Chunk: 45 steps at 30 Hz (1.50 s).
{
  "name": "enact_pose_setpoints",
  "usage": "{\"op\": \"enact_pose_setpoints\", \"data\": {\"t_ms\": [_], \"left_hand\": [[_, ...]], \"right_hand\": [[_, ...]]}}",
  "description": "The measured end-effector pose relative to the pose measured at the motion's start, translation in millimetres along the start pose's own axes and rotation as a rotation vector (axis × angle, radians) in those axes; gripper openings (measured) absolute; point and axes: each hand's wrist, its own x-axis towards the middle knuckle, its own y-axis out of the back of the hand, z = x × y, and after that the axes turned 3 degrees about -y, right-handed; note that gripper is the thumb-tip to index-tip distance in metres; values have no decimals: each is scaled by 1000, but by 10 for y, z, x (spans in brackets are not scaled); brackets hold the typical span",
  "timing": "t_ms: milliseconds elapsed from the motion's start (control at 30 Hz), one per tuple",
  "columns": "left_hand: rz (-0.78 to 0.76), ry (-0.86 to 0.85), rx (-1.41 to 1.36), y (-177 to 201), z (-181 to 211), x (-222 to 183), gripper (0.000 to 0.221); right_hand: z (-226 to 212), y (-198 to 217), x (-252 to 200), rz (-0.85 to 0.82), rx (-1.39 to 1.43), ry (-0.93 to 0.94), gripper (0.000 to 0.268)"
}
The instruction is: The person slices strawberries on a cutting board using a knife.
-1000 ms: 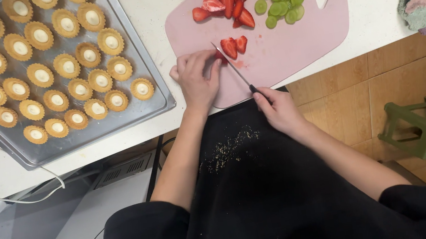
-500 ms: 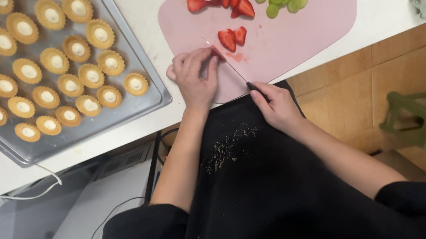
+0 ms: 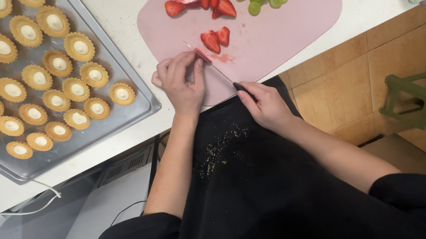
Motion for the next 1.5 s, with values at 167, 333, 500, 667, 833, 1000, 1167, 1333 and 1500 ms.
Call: {"op": "enact_pose_setpoints", "data": {"t_ms": [167, 333, 500, 667, 833, 1000, 1167, 1333, 1500], "left_hand": [[-1, 6, -5, -9, -10, -9, 17], [8, 14, 4, -26, -4, -1, 16], [23, 25, -8, -35, -8, -14, 16], [31, 41, -8, -54, -1, -25, 15], [40, 38, -16, -58, 2, -22, 15], [37, 52, -19, -55, -5, -30, 14], [34, 77, -38, -49, 12, -21, 16], [18, 62, -33, -23, 14, -1, 22], [-16, 3, 43, -42, 7, -19, 28]], "right_hand": [[-8, -32, 38, 3, 5, 28, 27], [-12, -41, 74, 18, -23, 26, 28], [-20, 6, 12, -23, -6, -66, 27], [-13, -31, 151, 14, -67, 120, 24], [-82, 53, 86, -47, -46, -55, 24], [-49, -10, 221, -51, -81, -19, 23], [95, 160, -70, -85, -127, -129, 24], [180, 414, -318, -51, -170, -121, 26], [84, 534, -149, -101, -97, -294, 28]]}}
